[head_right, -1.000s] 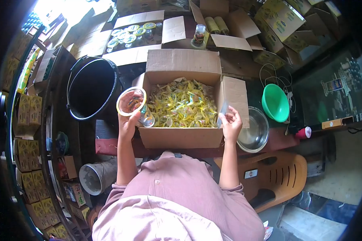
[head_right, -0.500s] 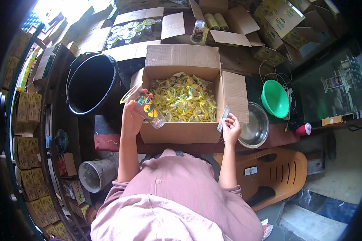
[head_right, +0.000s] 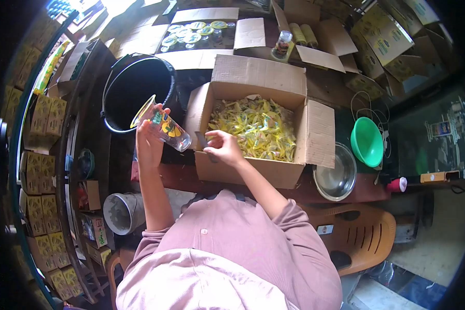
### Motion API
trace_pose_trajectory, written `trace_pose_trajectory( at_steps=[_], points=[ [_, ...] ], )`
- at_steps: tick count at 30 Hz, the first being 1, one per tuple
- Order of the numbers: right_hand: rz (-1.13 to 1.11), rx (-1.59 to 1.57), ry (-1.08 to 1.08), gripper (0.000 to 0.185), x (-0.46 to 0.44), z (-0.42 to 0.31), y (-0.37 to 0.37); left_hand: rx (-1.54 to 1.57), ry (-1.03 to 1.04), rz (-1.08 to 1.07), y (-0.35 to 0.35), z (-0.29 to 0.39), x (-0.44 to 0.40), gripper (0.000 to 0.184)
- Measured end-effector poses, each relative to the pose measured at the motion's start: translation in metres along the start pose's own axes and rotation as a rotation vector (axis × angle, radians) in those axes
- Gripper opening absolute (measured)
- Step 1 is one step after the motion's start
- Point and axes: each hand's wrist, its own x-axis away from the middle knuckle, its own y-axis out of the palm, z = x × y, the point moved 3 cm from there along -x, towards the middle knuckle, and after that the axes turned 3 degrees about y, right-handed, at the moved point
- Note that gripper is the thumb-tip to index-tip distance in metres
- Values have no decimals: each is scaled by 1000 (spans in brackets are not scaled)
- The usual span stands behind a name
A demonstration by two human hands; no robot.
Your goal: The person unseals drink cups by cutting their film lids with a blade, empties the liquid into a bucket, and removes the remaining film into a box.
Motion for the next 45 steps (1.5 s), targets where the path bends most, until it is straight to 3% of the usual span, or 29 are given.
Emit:
trace_pose_trajectory(
  at_steps=[4,9,12,15,18,20,22,24,26,29,32,36,40,43,45],
  points=[
    [-32,96,60,41,-26,22,16,-16,-47,18,-12,0,8,46],
    [-115,-2,179,45,-31,31,14,-42,-97,12,-24,-7,8,48],
    [76,99,-25,42,-30,18,8,26,-141,-1,-26,-13,2,48],
    [373,-1,-244,11,-34,7,-11,59,-167,-8,-25,-15,-5,46],
    [463,452,-241,12,-30,-23,-41,60,-156,-19,-21,-19,-13,46],
    [478,1068,-40,12,-23,-24,-54,102,-179,-49,-18,-26,-18,46],
    [283,1185,81,14,-17,-14,-70,134,-193,-80,-13,-32,-21,45],
    [277,1237,10,14,-7,3,-75,117,-225,-91,-9,-43,-25,45],
    [276,1292,111,31,1,-15,-73,120,-269,-80,-3,-49,-24,44],
    [164,1136,252,48,2,-35,-75,154,-320,-51,3,-58,-23,42],
    [247,1041,21,53,3,-41,-71,158,-338,20,3,-65,-22,41],
    [43,125,-124,57,-19,-90,-33,275,-186,12,-3,-49,-30,39],
    [-45,184,-464,65,-44,-152,19,706,-137,234,-20,-34,-44,52],
    [-138,434,-803,62,-59,-187,51,1077,-133,145,-37,-30,-44,56],
    [-122,480,-837,53,-78,-189,66,1317,-186,60,-36,-23,-41,63]
  ],
)
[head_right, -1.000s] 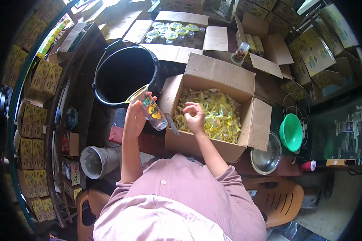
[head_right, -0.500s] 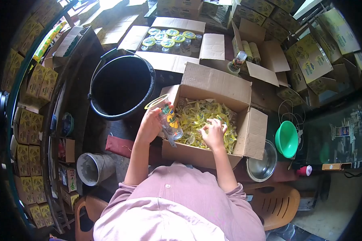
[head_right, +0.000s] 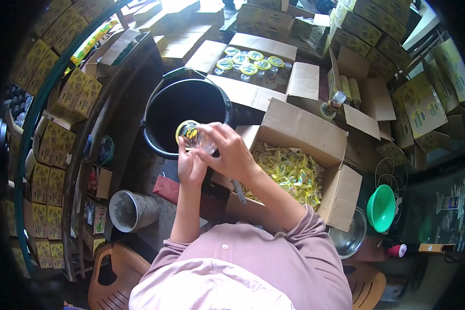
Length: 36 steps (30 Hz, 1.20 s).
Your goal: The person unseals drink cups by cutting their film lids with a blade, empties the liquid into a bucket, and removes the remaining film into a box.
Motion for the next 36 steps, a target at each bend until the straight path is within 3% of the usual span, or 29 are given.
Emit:
trace_pose_trajectory(
  at_steps=[1,3,5,7,8,9,11,12,13,15,17,20,21,23,27,32,36],
  points=[
    [33,18,7,49,-10,3,2,-295,11,69,12,-7,3,67],
    [74,31,31,41,-28,8,0,-401,-170,154,14,-7,20,66],
    [32,169,3,38,-34,22,2,-665,-206,92,5,13,38,60],
    [-254,213,89,36,-30,33,4,-857,-149,52,15,29,51,48],
    [-197,195,120,36,-30,27,0,-930,-25,104,26,32,52,43],
    [-57,177,-9,36,-30,30,-2,-1000,116,103,36,39,49,38],
    [-17,155,-30,37,-22,34,-1,-1016,405,65,46,55,42,29],
    [-193,194,7,39,-16,37,3,-1072,534,49,43,69,38,28],
    [-183,136,14,39,-13,36,0,-1183,658,49,45,75,34,26],
    [106,-15,73,39,-11,39,-20,-1356,808,85,47,77,22,23],
    [235,-18,261,38,-7,50,-58,-1580,853,109,45,78,11,22],
    [639,93,85,35,6,95,-141,-1929,904,50,38,82,-2,20],
    [660,403,117,33,12,102,-178,-2047,917,12,33,82,-5,19],
    [725,575,291,31,21,117,-238,-2064,874,59,18,84,-9,22],
    [683,797,419,34,33,167,-304,-2289,864,144,14,73,-13,20],
    [477,851,611,38,36,245,-309,-2433,872,209,18,65,-15,19],
    [427,813,877,72,57,303,-291,-2488,842,286,21,62,-16,19]
  ],
)
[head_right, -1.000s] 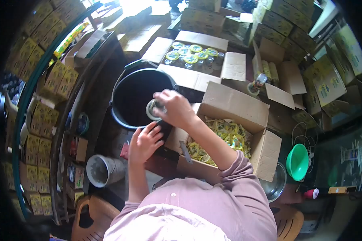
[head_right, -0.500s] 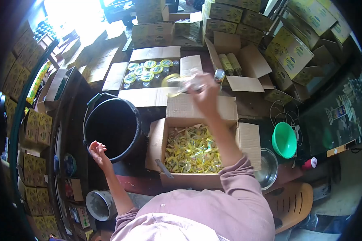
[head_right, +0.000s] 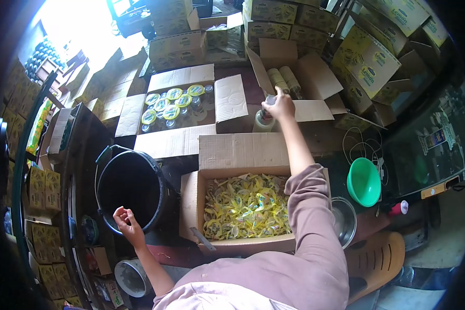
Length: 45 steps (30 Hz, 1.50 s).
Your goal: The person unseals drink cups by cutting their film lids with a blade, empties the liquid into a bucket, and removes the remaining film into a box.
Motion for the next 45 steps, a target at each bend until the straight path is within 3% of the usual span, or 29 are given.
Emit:
trace_pose_trajectory(
  at_steps=[1,3,5,7,13,16,17,19,20,23,25,27,29,31,33,34,38,42,45],
  points=[
    [131,-80,-53,69,4,5,12,-14,-13,-1,0,-1,0,19],
    [73,-271,2,64,14,17,33,-50,-12,17,1,-4,1,19],
    [-8,-231,52,50,25,33,60,-83,-2,35,2,-2,0,19],
    [81,-290,25,46,38,37,65,-110,-21,33,2,-2,0,18],
    [201,-250,-21,43,41,33,70,-199,-39,59,4,0,0,17],
    [146,-260,12,42,40,31,67,-193,-33,58,5,4,-1,17],
    [93,-253,14,55,40,31,66,-183,-44,58,5,7,-2,16],
    [188,-468,-85,75,43,29,65,-185,-59,11,8,10,-3,16],
    [316,-413,-177,83,49,26,63,-201,-56,-25,8,11,-4,16],
    [749,-273,-89,65,69,-17,28,-245,-12,-62,10,17,-7,17],
    [748,-272,-244,34,73,-57,34,-299,-4,-68,10,15,-8,18],
    [419,-388,-329,28,63,-72,78,-310,2,-64,9,17,-9,21],
    [217,-260,-289,22,48,-108,108,-301,-7,-80,8,16,-9,23],
    [-3,-356,-285,24,28,-129,145,-302,-19,-76,8,15,-9,24],
    [-88,-353,-234,28,11,-144,182,-293,-43,-80,8,14,-8,24],
    [-158,-309,-235,38,0,-148,201,-298,-56,-76,8,15,-9,24],
    [-96,-178,-172,52,-26,-162,254,-283,-104,-23,9,14,-10,24],
    [-170,-240,-79,55,-43,-168,271,-318,-127,-69,10,13,-9,24],
    [-265,-392,-224,61,-49,-156,275,-312,-169,-62,13,19,-9,25]
  ],
)
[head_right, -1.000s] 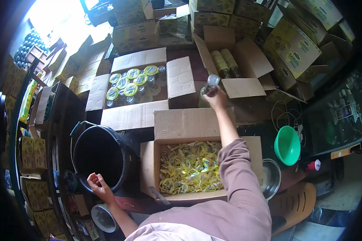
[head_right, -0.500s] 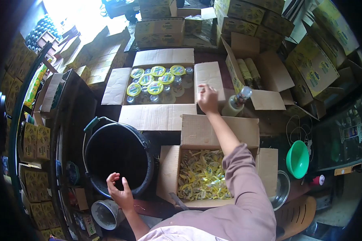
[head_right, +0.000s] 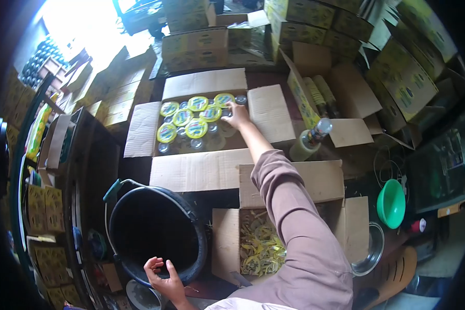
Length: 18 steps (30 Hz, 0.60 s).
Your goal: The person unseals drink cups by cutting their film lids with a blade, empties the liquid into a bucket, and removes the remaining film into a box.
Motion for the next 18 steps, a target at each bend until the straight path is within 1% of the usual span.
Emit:
trace_pose_trajectory(
  at_steps=[2,3,4,6,9,12,13,16,17,18],
  points=[
    [-59,177,32,65,5,-12,-2,-20,6,1,2,1,1,25],
    [-24,319,-70,65,13,-18,-1,-25,4,4,2,4,1,24],
    [83,306,-101,52,21,-23,-2,-33,7,10,0,6,0,24],
    [65,342,-9,47,27,-26,-4,-35,13,3,0,4,1,24],
    [97,330,121,41,33,-27,-19,-37,31,-6,0,-7,1,23],
    [129,321,170,38,39,-42,-44,-24,52,13,1,-6,1,22],
    [158,302,153,38,43,-48,-52,-12,73,22,1,-6,1,21],
    [270,227,-17,41,64,-78,-82,38,74,21,-1,-5,1,20],
    [297,214,-113,40,77,-93,-95,55,63,26,-3,-1,1,22],
    [310,156,-188,39,95,-111,-107,69,108,26,-3,-4,1,22]
  ],
)
